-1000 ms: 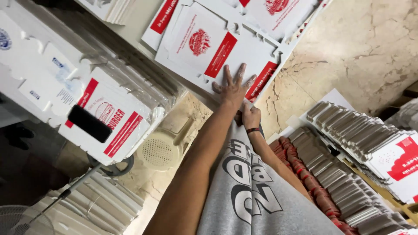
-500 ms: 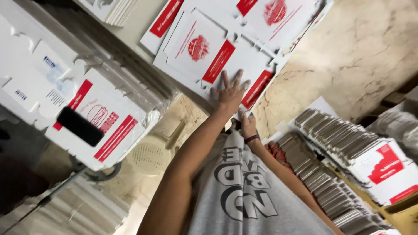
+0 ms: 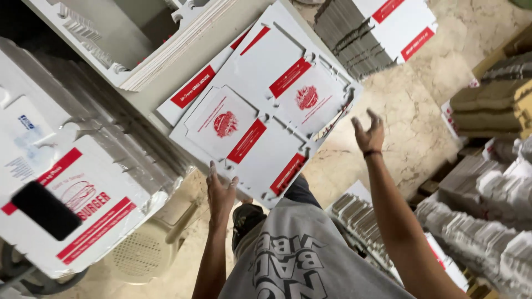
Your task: Removing pre-cut excess cardboard pieces from flat pizza box templates to prepare them for folding.
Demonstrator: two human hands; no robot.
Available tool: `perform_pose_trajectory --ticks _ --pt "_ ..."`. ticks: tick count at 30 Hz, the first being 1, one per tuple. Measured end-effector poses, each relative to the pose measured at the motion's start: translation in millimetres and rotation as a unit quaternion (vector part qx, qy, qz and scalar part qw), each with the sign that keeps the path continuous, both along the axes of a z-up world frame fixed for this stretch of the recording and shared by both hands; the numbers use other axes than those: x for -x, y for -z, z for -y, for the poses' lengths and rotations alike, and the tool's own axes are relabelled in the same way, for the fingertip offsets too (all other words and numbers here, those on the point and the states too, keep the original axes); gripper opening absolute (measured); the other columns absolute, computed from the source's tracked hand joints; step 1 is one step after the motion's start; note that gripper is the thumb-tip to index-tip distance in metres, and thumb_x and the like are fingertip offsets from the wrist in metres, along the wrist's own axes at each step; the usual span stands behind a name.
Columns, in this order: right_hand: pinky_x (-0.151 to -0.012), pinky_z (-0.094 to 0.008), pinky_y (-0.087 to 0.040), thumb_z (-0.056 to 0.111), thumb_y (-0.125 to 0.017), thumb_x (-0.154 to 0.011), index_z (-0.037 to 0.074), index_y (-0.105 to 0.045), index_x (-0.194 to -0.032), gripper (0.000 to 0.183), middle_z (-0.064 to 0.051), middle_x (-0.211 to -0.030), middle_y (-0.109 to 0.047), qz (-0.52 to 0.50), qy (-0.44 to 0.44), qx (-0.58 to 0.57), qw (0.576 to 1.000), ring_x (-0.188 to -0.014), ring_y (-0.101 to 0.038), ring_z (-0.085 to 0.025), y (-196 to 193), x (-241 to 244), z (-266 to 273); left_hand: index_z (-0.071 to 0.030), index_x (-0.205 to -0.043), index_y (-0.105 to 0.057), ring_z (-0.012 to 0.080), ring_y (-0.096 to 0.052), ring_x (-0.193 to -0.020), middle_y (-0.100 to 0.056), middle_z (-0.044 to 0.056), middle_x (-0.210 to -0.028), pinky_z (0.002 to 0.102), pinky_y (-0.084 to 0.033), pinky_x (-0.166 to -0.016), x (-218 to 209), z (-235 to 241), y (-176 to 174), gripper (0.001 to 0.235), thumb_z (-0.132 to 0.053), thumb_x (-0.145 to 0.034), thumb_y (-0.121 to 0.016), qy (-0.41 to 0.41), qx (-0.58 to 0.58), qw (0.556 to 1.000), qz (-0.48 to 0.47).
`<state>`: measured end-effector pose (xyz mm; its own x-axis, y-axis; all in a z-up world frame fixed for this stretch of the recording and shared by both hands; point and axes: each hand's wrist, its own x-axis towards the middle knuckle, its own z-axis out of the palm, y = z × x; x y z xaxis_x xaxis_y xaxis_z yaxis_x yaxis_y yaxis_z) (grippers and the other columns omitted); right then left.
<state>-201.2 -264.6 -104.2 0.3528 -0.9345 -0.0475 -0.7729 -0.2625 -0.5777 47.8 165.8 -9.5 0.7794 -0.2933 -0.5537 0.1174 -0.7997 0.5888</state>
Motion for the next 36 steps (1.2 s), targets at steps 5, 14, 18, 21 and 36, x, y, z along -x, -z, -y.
perform_pose_trajectory --ticks 5,14,18,21,36 --pt "-0.105 -0.058 -0.048 0.045 -0.071 -0.090 0.009 -0.059 -0.140 0.062 -0.023 -0.121 -0.066 -0.090 -0.214 -0.012 0.973 -0.118 -0.061 -0.046 16 -98 129 -0.023 -0.165 -0.026 0.0466 -0.054 -0.130 -0.050 0.026 -0.140 0.058 -0.045 -0.103 14 31 24 0.090 -0.027 -0.089 -0.076 -0.108 -0.051 0.993 -0.017" --pt "-0.076 -0.053 -0.061 0.032 -0.060 -0.088 0.010 -0.073 -0.111 0.035 -0.016 -0.095 -0.075 -0.296 -0.335 0.019 0.894 -0.091 -0.075 -0.039 -5 -133 167 -0.024 -0.161 -0.035 0.0447 -0.061 -0.123 -0.049 0.027 -0.136 0.056 -0.054 -0.097 19 67 41 0.078 -0.012 -0.092 -0.068 -0.034 -0.239 0.970 0.019" --pt "-0.072 -0.055 -0.061 0.030 -0.058 -0.089 0.009 -0.074 -0.107 0.032 -0.017 -0.093 -0.074 -0.260 -0.349 0.059 0.899 -0.086 -0.075 -0.042 -70 -129 148 -0.030 -0.157 -0.042 0.0390 -0.066 -0.118 -0.053 0.022 -0.131 0.053 -0.056 -0.094 9 56 77 0.071 -0.012 -0.093 -0.065 -0.015 -0.297 0.954 0.034" --pt "-0.074 -0.057 -0.060 0.033 -0.060 -0.090 0.010 -0.075 -0.112 0.035 -0.018 -0.094 -0.073 -0.190 -0.353 0.069 0.913 -0.088 -0.073 -0.044 -90 -126 148 -0.030 -0.152 -0.049 0.0386 -0.071 -0.110 -0.057 0.018 -0.124 0.052 -0.059 -0.089 6 47 98 0.067 -0.012 -0.090 -0.065 -0.030 -0.300 0.953 0.033" --pt "-0.105 -0.060 -0.048 0.006 -0.056 -0.075 0.028 -0.022 -0.165 0.098 -0.027 -0.150 -0.052 -0.324 -0.396 -0.163 0.844 -0.128 -0.057 -0.049 -90 -221 134 -0.009 -0.112 -0.061 0.0413 -0.071 -0.091 -0.052 0.018 -0.105 0.053 -0.063 -0.074 8 67 72 0.037 0.000 -0.078 -0.073 -0.060 -0.265 0.955 0.118"
